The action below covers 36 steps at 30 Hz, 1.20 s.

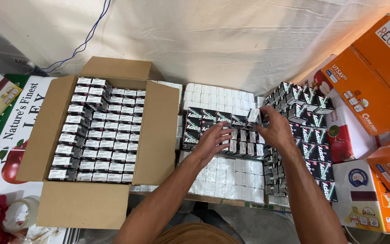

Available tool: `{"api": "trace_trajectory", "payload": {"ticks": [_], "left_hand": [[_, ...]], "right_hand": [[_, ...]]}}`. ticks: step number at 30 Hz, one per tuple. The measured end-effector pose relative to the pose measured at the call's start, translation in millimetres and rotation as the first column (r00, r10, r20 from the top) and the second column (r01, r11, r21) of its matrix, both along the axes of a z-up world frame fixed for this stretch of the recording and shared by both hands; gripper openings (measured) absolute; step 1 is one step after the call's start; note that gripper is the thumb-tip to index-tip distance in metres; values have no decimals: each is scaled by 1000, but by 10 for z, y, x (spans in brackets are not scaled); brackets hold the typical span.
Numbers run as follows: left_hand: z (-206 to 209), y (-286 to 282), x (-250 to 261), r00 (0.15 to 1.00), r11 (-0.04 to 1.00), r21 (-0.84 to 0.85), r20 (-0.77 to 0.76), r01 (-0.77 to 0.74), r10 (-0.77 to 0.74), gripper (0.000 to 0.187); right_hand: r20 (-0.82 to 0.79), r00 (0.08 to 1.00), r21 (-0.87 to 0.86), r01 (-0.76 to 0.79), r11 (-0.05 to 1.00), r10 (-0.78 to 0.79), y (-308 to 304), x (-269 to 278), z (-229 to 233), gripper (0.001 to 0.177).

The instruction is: The person picks up small black and white boxes and places them into a larger cardboard box.

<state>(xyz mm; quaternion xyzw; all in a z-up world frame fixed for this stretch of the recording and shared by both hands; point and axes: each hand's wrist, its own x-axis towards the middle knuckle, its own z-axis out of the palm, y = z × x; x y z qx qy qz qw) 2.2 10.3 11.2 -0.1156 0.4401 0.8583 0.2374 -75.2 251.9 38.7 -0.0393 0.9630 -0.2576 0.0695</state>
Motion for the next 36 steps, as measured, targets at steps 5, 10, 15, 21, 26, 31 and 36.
{"api": "trace_trajectory", "payload": {"ticks": [5,10,15,21,26,31,36], "left_hand": [[-17,167,-73,1000,999,-37,-16,1,-2,58],[-8,280,-119,1000,997,-83,-15,10,-11,55],[-65,290,-137,993,985,-126,-28,-121,119,47],[-231,46,-180,913,879,-266,-221,-396,344,37],[-271,-164,-204,863,810,-307,-260,-499,433,33],[-73,-292,-123,845,777,-334,-245,-534,476,31],[-243,-388,-131,840,771,-336,-252,-542,481,31]], "right_hand": [[-16,1000,-36,-3,999,2,153,10,323,72],[-7,993,109,-117,987,118,375,-212,-6,69],[36,992,13,-122,992,122,300,-207,-47,64],[225,939,-176,-224,959,260,-307,56,360,67],[91,917,-50,-385,921,388,-597,20,-37,63],[13,901,81,-434,897,434,-749,75,-54,58],[69,887,225,-461,859,457,-828,83,-210,58]]}}
